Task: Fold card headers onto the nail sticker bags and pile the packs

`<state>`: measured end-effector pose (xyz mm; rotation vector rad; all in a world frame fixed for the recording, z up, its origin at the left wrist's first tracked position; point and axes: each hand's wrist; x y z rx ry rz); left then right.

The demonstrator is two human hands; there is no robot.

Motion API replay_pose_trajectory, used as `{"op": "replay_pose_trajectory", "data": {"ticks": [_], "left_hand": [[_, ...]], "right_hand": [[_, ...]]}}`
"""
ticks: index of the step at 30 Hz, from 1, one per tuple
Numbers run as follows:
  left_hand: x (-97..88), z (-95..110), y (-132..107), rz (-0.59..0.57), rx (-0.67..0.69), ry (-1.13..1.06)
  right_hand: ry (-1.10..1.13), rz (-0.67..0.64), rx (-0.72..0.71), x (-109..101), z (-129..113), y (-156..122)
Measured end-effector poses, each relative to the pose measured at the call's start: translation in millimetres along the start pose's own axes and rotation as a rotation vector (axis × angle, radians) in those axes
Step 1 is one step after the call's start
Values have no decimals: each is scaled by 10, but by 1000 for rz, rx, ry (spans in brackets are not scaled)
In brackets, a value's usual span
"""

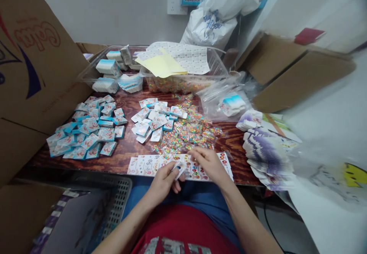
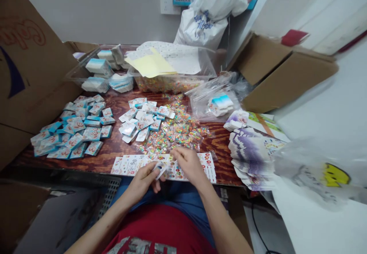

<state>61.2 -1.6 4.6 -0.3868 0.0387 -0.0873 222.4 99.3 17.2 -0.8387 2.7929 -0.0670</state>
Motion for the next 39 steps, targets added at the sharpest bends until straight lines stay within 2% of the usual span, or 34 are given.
{"op": "replay_pose_trajectory", "data": {"ticks": [2, 3, 4, 6, 9, 12, 15, 17, 21, 24, 27, 29, 30, 31, 33, 35, 37, 39], "left_hand": [[-20, 11, 66, 73, 10, 12], [-37, 23, 96, 101, 13, 16], [-59, 36, 124, 124, 16, 18], [-121, 63, 170, 154, 15, 14], [-228, 90, 225, 187, -2, -9], [-288, 115, 287, 194, -3, 26], [-273, 154, 367, 158, 37, 108], [-243, 187, 415, 142, 84, 185], [-216, 249, 466, 206, 167, 462], [-261, 315, 458, 215, 179, 614], [-399, 450, 435, 114, 185, 676], [-556, 568, 447, 60, 248, 717], [-648, 623, 470, 96, 290, 758], [-742, 668, 508, 181, 327, 820], [-917, 712, 623, 451, 354, 1024], [-1043, 693, 767, 625, 317, 1256], [-1111, 641, 898, 641, 269, 1419], [-1141, 599, 980, 621, 260, 1479]], "right_hand": [[-343, 181, -95, -35, 53, 153], [-479, 223, -109, -30, 88, 211], [-576, 234, -109, -18, 127, 253], [-627, 217, -113, -1, 205, 294], [-424, 243, -152, -44, 254, 285], [-40, 295, -115, -101, 147, 251], [196, 104, -64, -42, -53, 231], [142, 6, -70, 48, -156, 245], [-60, 98, -67, 183, -202, 328], [5, 72, -42, 198, -183, 379], [138, -18, -15, 148, -187, 395], [258, -9, 5, 74, -191, 395], [324, 22, 17, 29, -190, 394], [385, 63, 29, -16, -185, 392], [478, 143, 53, -89, -168, 387], [544, 169, 82, -116, -149, 380], [579, 154, 103, -96, -135, 372], [601, 121, 122, -59, -131, 369]]}}
Point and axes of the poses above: each hand's wrist, its own y-axis towards the middle knuckle, its own x-axis out of the palm, z = x × y, and after that the axes turned 15 degrees about y, right-handed
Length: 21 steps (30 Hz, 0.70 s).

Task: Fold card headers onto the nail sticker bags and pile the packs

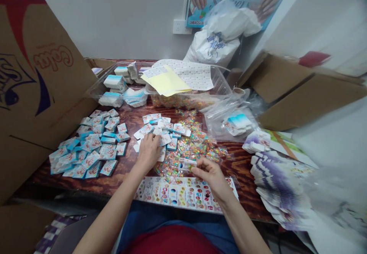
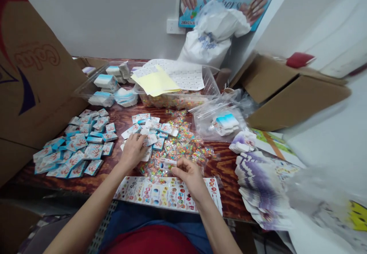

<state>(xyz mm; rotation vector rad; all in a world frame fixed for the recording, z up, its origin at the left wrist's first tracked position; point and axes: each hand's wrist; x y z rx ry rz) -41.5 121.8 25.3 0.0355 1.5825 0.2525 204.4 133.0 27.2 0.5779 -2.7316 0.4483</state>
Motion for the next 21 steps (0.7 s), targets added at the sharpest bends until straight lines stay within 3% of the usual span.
{"op": "replay_pose_trajectory", "data": {"ticks": [4, 7, 11, 13, 17, 21], "left_hand": [[-61, -35, -24, 23, 3, -181], [-226, -23, -172, -42, -60, -621], [-352, 147, -471, -352, -242, -1222], [-358, 243, -592, -494, -243, -1395], [-362, 313, -700, -561, -241, -1544], [-404, 329, -711, -569, -268, -1479]], "right_hand": [[75, -31, 54, 18, -40, 24], [114, 11, 12, 16, -170, 75], [89, 34, -103, 79, -357, 158], [33, -2, -147, 112, -415, 190], [-91, -161, -27, 94, -507, 194], [-222, -304, 155, 54, -579, 167]]}}
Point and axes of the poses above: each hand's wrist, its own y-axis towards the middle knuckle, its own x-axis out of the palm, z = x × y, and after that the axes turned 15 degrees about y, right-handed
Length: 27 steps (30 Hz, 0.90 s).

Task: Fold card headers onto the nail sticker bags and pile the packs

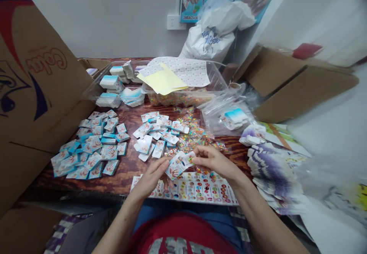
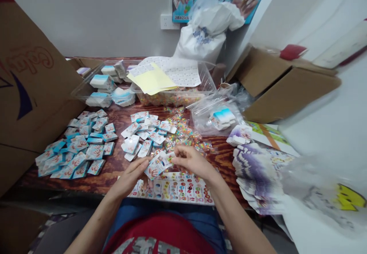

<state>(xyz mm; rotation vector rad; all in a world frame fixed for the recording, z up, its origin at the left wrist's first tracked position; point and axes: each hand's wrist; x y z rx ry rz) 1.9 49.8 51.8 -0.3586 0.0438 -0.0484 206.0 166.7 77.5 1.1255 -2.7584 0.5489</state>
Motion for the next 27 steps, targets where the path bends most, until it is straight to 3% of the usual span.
{"op": "replay_pose_trajectory", "data": {"ticks": [3, 8, 13, 21, 27], "left_hand": [[93, 35, 14, 18, 4, 46], [218, 49, 62, 40, 35, 129], [112, -14, 41, -54, -12, 117], [125, 21, 72, -103, 33, 134], [46, 66, 124, -123, 180, 318]], "right_hand": [[-71, -34, -18, 33, 26, 31], [-107, 42, -80, 77, 129, 97], [17, -29, 42, 51, 185, 63], [-200, 96, -233, 149, 214, 24], [-148, -36, -168, 75, 204, -55]]}}
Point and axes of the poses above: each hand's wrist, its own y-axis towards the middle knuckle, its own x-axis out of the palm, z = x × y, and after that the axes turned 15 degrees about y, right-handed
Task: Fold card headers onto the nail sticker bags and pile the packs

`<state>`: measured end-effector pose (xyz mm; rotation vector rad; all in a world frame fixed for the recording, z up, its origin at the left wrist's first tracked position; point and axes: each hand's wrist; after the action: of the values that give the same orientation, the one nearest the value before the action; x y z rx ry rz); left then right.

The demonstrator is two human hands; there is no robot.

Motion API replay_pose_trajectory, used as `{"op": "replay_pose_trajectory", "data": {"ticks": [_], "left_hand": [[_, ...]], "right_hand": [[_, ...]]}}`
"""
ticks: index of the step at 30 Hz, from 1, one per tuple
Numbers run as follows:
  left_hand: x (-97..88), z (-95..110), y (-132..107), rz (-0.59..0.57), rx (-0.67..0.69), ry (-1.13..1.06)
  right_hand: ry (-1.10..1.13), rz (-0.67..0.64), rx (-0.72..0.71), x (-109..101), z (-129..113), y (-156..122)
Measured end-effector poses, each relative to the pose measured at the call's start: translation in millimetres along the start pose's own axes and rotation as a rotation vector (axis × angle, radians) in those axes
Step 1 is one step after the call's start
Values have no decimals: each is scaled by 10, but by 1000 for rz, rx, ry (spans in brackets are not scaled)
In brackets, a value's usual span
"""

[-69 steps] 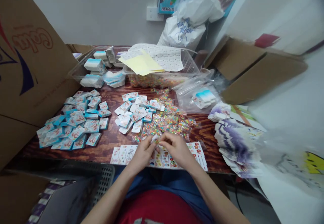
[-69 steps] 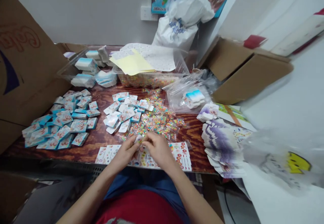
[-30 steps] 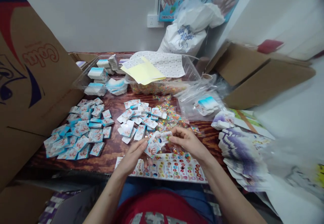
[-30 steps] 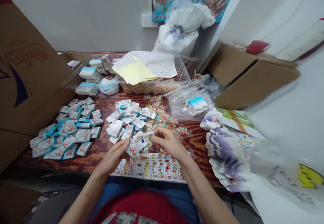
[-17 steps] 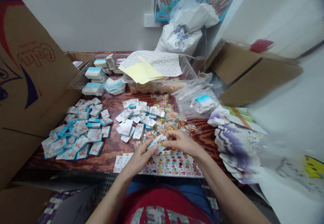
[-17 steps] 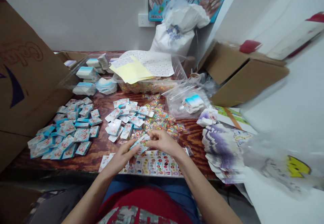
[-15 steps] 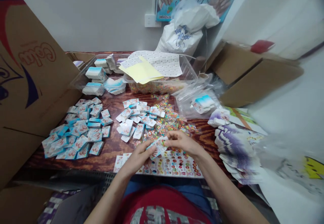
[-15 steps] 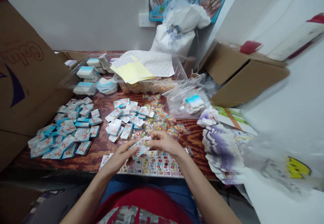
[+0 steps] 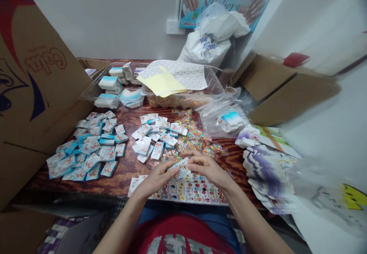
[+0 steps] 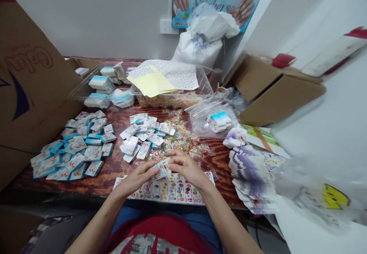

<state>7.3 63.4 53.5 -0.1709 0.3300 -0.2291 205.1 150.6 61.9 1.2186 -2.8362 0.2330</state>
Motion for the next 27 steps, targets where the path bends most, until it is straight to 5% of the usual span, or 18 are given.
{"op": "replay_pose_trajectory", "data": {"ticks": [8, 14, 20, 22, 27], "left_hand": [[134, -76, 46, 129, -40, 30], [126, -108, 28, 60, -81, -166], [109, -115, 53, 65, -102, -135], [148, -90, 94, 145, -122, -155], [286, 21, 185, 366, -117, -326]], "right_hand": [[-514, 1, -160, 174, -70, 70], [-67, -94, -76, 28, 8, 188], [-149, -148, -118, 40, -19, 194], [-118, -60, -125, 65, -18, 188], [235, 404, -170, 218, 127, 163]]}}
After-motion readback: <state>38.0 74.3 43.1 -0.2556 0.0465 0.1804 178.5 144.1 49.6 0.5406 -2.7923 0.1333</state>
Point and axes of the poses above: each hand's wrist, its own y-axis towards the middle knuckle, its own x-axis out of the palm, z = x × y, and after that the axes turned 15 degrees about y, right-handed
